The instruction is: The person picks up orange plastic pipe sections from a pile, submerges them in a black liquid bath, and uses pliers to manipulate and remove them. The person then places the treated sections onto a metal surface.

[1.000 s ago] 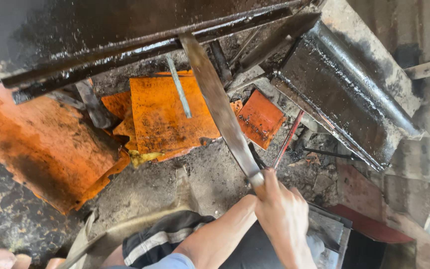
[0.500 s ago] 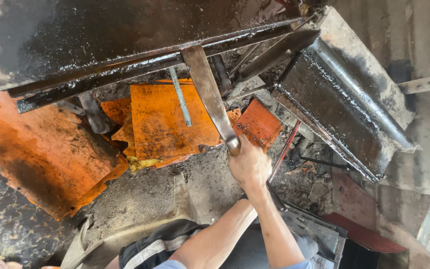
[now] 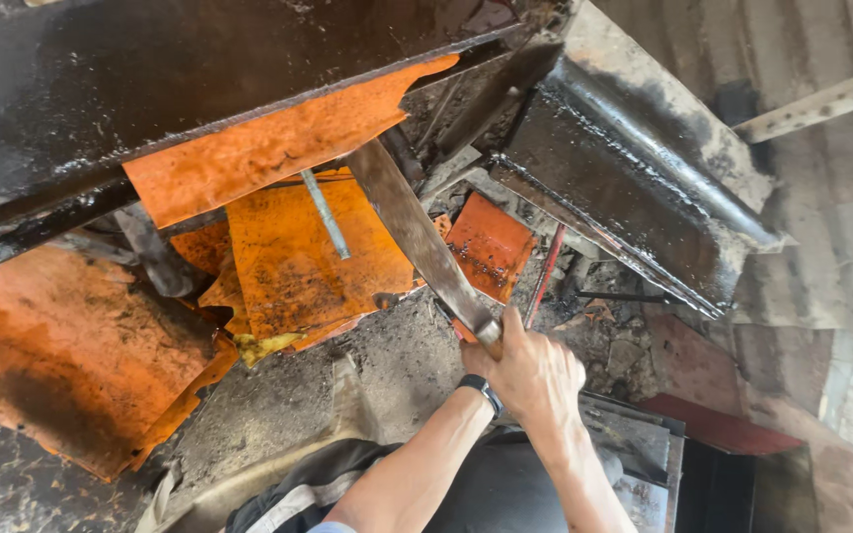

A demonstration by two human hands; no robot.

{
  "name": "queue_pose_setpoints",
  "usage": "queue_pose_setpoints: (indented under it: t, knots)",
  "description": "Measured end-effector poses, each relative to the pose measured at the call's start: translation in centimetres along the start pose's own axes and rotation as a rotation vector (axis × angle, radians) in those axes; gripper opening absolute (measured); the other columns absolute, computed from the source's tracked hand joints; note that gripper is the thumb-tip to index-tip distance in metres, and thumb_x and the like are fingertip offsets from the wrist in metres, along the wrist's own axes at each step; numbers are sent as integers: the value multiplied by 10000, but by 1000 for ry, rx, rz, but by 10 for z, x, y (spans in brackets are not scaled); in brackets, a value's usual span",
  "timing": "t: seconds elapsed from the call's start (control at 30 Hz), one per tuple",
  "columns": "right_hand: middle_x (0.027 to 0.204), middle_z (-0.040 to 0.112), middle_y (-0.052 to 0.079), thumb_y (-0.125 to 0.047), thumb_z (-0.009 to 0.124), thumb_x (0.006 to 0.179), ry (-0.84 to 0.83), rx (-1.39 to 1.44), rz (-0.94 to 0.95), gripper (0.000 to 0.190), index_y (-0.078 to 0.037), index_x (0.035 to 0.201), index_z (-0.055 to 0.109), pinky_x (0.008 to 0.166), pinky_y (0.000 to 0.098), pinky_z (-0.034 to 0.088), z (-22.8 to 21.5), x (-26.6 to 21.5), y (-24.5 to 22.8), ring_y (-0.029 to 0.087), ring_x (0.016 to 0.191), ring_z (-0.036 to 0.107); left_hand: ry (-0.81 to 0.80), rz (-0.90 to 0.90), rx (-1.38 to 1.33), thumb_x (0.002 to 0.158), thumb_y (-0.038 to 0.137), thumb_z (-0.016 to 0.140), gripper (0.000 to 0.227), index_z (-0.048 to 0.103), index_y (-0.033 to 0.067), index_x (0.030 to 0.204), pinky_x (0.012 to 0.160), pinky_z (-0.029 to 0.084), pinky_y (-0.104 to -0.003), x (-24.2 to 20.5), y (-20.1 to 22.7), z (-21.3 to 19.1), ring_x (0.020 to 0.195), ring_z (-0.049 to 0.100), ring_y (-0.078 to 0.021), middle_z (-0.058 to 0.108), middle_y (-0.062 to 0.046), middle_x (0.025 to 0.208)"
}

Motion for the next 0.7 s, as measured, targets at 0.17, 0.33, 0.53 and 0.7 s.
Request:
queue_pose_setpoints:
  t: [0.17,0.33,0.53,0.7]
  knots:
    - [771,752,108,-210,650,754,185,-67,61,244,-212,998,648,656,539,534,-16,-49,66,381,745,714,216,-206,142,908,159,692,182,590,179,1058,453,350,-334,-20,6,-6,591,522,-172,576,-26,808]
    - [794,736,157,-264,673,800,170,198,421,198,-175,975,641,716,544,534,12,-86,176,419,821,695,236,-337,363,864,83,703,118,606,145,839,396,305,-291,-31,35,-13,485,477,-154,576,-20,684]
    - [949,716,243,-315,635,937,379,387,761,251,-75,1011,641,805,569,522,12,-54,286,483,931,665,192,-399,295,895,43,676,68,660,102,864,516,410,-264,-23,33,-23,641,588,-106,663,-1,763]
    - [1121,700,230,-319,648,944,385,445,856,313,-90,1153,692,875,545,526,-15,17,354,441,1010,679,225,-430,356,903,44,680,27,679,65,921,544,422,-254,-28,36,-20,664,612,-104,715,-42,821]
Point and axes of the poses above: each hand's wrist, its own x-axis towards the middle knuckle, its own z-axis out of the palm, y = z × x, the point moved 10 cm from there along x, towards the middle knuckle
